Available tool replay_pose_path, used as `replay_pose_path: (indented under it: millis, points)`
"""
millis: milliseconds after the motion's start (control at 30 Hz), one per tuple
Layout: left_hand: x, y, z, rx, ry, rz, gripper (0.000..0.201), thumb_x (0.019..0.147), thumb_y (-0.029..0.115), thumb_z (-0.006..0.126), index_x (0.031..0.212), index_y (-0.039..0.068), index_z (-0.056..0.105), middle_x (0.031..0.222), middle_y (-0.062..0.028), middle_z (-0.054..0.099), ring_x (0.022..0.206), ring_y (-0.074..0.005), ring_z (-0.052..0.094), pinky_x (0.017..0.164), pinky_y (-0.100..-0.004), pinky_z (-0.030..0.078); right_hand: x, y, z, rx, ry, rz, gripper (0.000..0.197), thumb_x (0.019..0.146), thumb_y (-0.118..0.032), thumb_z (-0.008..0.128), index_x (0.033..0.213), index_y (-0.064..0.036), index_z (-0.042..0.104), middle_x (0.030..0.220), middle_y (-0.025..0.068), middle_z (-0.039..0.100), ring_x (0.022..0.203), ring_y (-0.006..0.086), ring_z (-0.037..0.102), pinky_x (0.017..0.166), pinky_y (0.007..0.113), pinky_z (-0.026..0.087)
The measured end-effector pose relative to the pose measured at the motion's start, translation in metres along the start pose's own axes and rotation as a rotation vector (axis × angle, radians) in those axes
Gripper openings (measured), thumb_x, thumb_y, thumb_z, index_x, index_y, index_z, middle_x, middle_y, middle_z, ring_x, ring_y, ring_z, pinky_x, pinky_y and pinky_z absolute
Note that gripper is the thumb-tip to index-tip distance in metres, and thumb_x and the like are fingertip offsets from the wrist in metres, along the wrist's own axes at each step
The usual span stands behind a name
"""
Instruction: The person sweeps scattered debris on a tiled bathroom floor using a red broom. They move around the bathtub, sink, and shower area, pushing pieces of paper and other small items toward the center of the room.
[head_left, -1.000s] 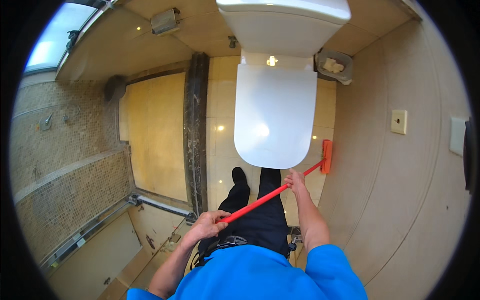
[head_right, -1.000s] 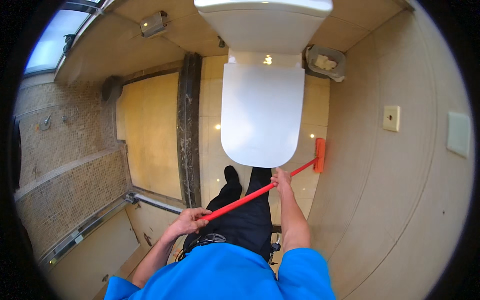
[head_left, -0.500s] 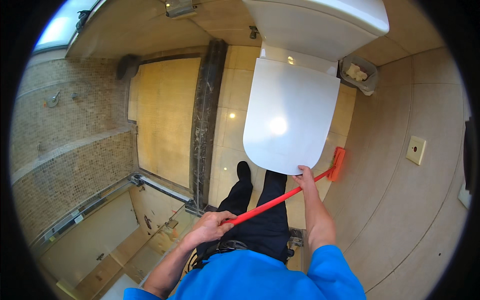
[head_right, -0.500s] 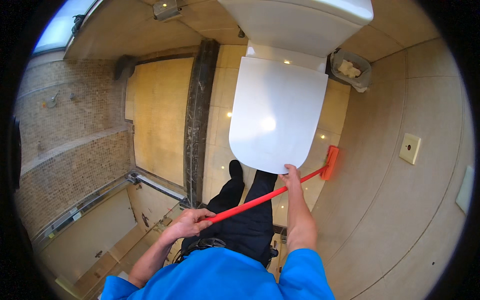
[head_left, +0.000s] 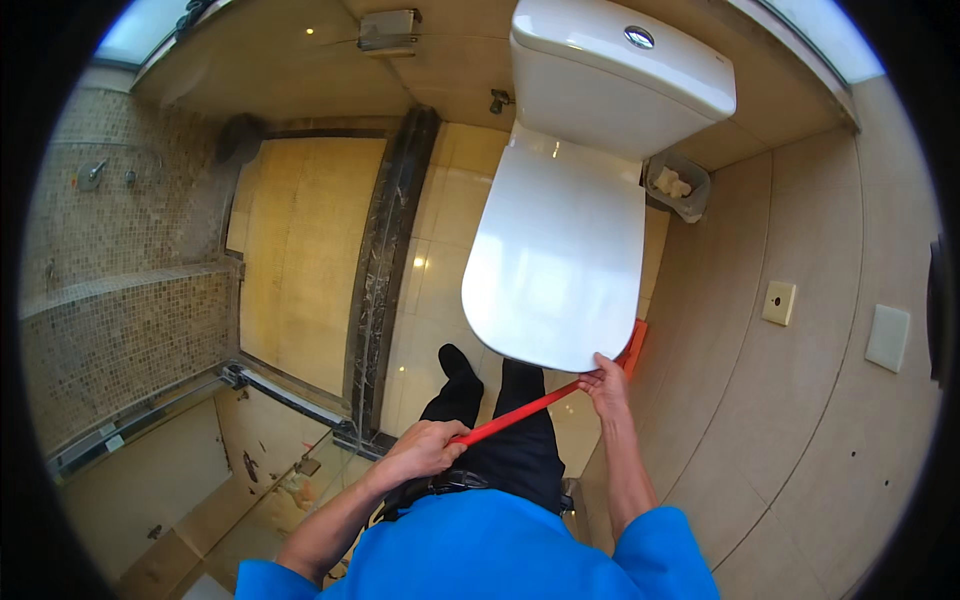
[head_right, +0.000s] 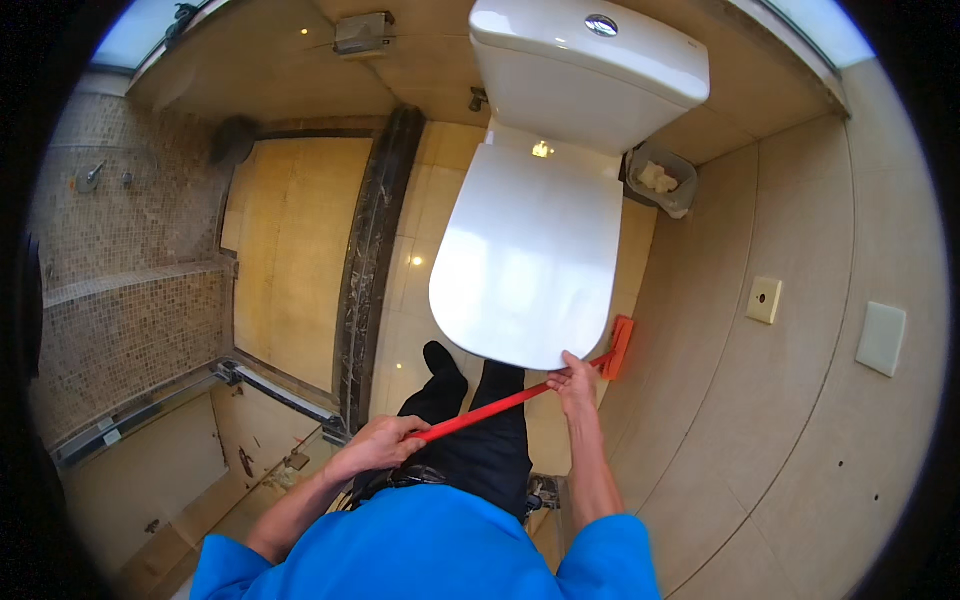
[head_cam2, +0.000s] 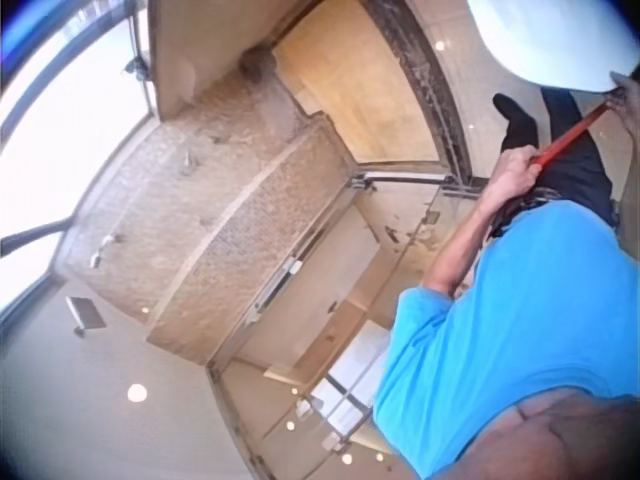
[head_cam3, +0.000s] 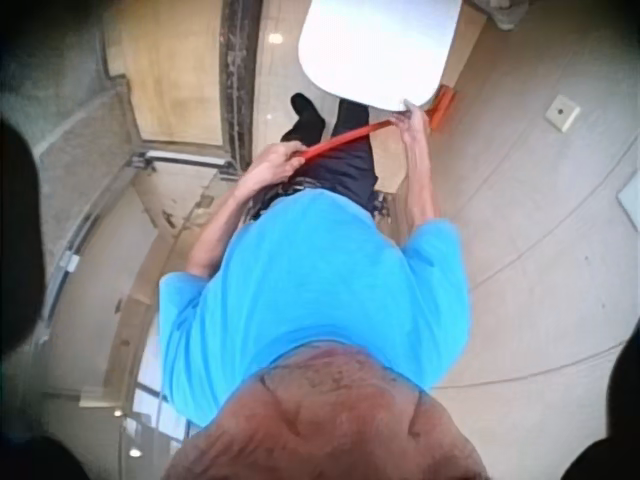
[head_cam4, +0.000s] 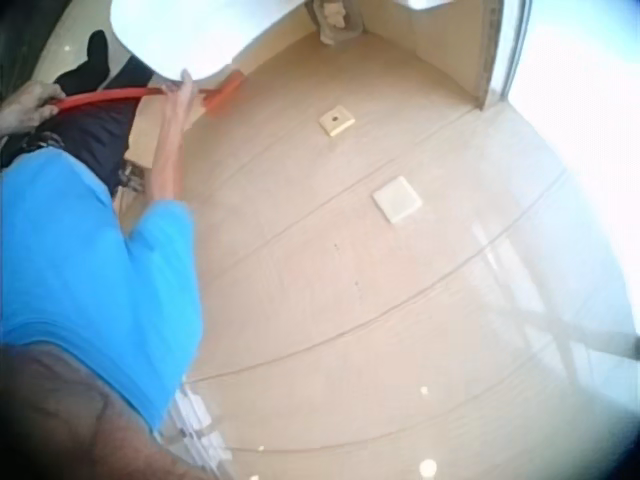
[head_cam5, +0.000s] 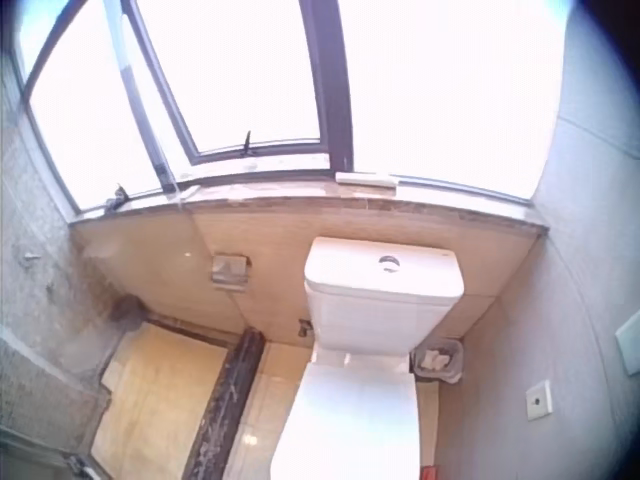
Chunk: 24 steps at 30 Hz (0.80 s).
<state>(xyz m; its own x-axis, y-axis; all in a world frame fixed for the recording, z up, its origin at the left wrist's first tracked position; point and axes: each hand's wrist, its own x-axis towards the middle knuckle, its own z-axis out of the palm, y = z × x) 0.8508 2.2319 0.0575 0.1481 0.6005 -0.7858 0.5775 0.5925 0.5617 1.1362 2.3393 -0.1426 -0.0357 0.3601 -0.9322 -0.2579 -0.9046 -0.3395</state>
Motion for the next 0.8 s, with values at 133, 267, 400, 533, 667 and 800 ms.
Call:
replay_pose_path:
  millis: [133, 267, 400, 533, 667, 800]
  points:
    - [-0.001, 0.001, -0.003, 0.016, -0.033, 0.022, 0.025, 0.079, 0.019, 0.056, 0.099, 0.004, 0.058, 0.071, -0.017, 0.06, 0.068, -0.0307, 0.058, 0.061, -0.0366, 0.044, -0.057, -0.06, 0.018, 0.128, -0.082, -0.18, 0.017, 0.079, -0.024, 0.055, 0.079, -0.0065, 0.053, 0.061, 0.0054, 0.054, 0.057, 0.0183, 0.056, 0.05, 0.032, 0.047]
    - [0.009, 0.0, 0.001, 0.052, -0.054, 0.135, 0.025, 0.079, 0.02, 0.056, 0.098, 0.003, 0.058, 0.074, -0.018, 0.06, 0.071, -0.0335, 0.058, 0.064, -0.0393, 0.045, -0.089, -0.13, 0.048, 0.21, -0.209, -0.346, 0.015, 0.081, -0.023, 0.054, 0.077, -0.0084, 0.053, 0.061, 0.0025, 0.053, 0.059, 0.0163, 0.056, 0.052, 0.03, 0.045]
    - [0.019, 0.015, -0.009, 0.101, -0.055, 0.175, 0.027, 0.078, 0.022, 0.056, 0.097, 0.003, 0.058, 0.076, -0.019, 0.06, 0.074, -0.0354, 0.057, 0.066, -0.0414, 0.045, -0.097, -0.182, 0.073, 0.2, -0.25, -0.422, 0.017, 0.083, -0.026, 0.054, 0.081, -0.0091, 0.054, 0.062, 0.0007, 0.054, 0.056, 0.0128, 0.052, 0.051, 0.027, 0.041]
    - [0.017, 0.025, -0.015, 0.082, -0.068, 0.119, 0.027, 0.079, 0.021, 0.056, 0.099, 0.003, 0.058, 0.076, -0.0197, 0.06, 0.074, -0.0351, 0.058, 0.066, -0.0407, 0.045, -0.094, -0.212, 0.088, 0.232, -0.252, -0.467, 0.017, 0.082, -0.027, 0.057, 0.079, -0.0108, 0.053, 0.059, -0.0011, 0.05, 0.053, 0.0113, 0.048, 0.049, 0.026, 0.037]
    - [0.018, 0.028, -0.02, 0.062, -0.076, 0.057, 0.027, 0.079, 0.021, 0.057, 0.099, 0.004, 0.058, 0.076, -0.0197, 0.06, 0.073, -0.0348, 0.058, 0.064, -0.0393, 0.045, -0.092, -0.23, 0.108, 0.287, -0.229, -0.496, 0.017, 0.08, -0.025, 0.061, 0.078, -0.012, 0.051, 0.057, -0.002, 0.047, 0.051, 0.0116, 0.046, 0.049, 0.027, 0.036]
    - [0.021, 0.03, -0.018, 0.044, -0.047, 0.04, 0.027, 0.079, 0.022, 0.057, 0.099, 0.004, 0.057, 0.075, -0.0203, 0.059, 0.073, -0.0348, 0.059, 0.063, -0.039, 0.045, -0.097, -0.236, 0.11, 0.261, -0.185, -0.474, 0.019, 0.081, -0.029, 0.059, 0.079, -0.0115, 0.052, 0.058, -0.001, 0.045, 0.053, 0.0125, 0.043, 0.049, 0.026, 0.033]
